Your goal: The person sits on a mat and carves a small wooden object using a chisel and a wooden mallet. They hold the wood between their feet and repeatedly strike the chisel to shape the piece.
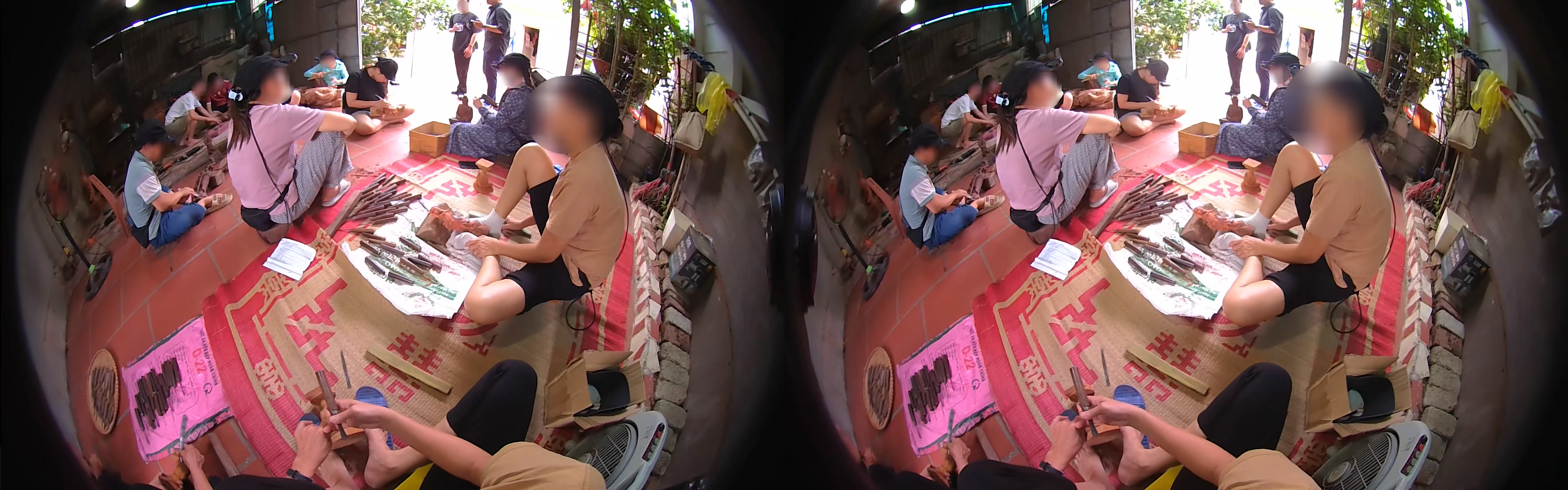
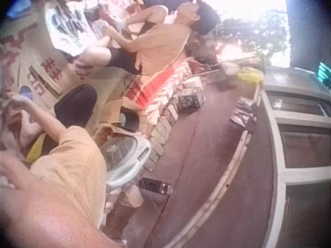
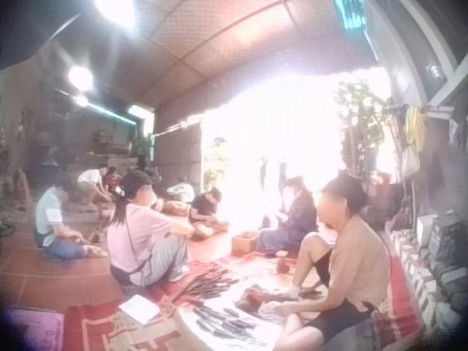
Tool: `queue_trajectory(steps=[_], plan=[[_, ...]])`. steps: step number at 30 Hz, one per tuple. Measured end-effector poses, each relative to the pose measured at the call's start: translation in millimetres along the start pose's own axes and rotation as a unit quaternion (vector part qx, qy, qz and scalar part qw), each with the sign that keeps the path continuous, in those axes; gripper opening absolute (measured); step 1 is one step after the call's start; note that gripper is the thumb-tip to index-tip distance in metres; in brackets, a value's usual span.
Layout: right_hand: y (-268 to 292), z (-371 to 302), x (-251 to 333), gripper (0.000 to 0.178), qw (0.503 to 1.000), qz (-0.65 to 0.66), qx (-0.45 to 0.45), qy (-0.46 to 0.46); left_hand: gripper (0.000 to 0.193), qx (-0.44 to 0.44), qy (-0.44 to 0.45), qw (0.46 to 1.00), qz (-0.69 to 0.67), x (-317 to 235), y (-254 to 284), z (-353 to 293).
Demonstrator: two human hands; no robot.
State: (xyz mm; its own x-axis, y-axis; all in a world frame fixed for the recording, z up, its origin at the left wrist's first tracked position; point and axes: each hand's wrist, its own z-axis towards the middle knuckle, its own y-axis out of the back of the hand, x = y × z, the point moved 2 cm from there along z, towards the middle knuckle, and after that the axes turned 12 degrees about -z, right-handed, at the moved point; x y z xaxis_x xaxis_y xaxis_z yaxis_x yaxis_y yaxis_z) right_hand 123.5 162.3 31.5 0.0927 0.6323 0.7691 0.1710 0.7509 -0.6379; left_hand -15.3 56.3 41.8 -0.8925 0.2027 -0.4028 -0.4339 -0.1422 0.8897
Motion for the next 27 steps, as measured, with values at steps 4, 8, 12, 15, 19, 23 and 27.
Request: queue_trajectory(steps=[4, 8, 12, 15, 19, 23, 27], plan=[[0.6, 8.1, -1.3, 0.012, 1.000, -0.004, -0.003, -0.014, 0.011, -0.018, 0.021, 1.000, 0.002, 6.9, -1.9, -2.3], [15.0, 6.4, -3.7, 0.016, 0.999, 0.008, -0.043, -0.029, 0.014, -0.031, 0.117, 0.991, 0.058, 12.6, -2.1, -3.2], [23.8, -5.9, 13.4, 0.022, 0.988, 0.002, -0.147, -0.042, 0.017, -0.137, 0.108, 0.985, -0.017, 14.2, 36.4, -12.3], [37.0, -6.0, 11.2, 0.019, 0.977, -0.052, -0.202, -0.041, 0.015, -0.183, 0.140, 0.961, -0.150, 3.3, 43.1, -8.9], [34.8, 5.4, 2.6, 0.021, 0.965, -0.220, -0.137, -0.043, 0.018, -0.012, 0.392, 0.813, -0.430, 24.7, 22.0, -10.3], [13.1, 12.9, -6.1, 0.038, 0.930, -0.361, -0.054, -0.034, 0.031, -0.061, 0.255, 0.820, -0.509, 10.8, 28.0, 8.8], [-7.8, 10.9, -7.3, 0.048, 0.878, -0.476, -0.037, 0.021, 0.029, 0.001, 0.285, 0.738, -0.612, -1.4, 29.7, 13.4]])
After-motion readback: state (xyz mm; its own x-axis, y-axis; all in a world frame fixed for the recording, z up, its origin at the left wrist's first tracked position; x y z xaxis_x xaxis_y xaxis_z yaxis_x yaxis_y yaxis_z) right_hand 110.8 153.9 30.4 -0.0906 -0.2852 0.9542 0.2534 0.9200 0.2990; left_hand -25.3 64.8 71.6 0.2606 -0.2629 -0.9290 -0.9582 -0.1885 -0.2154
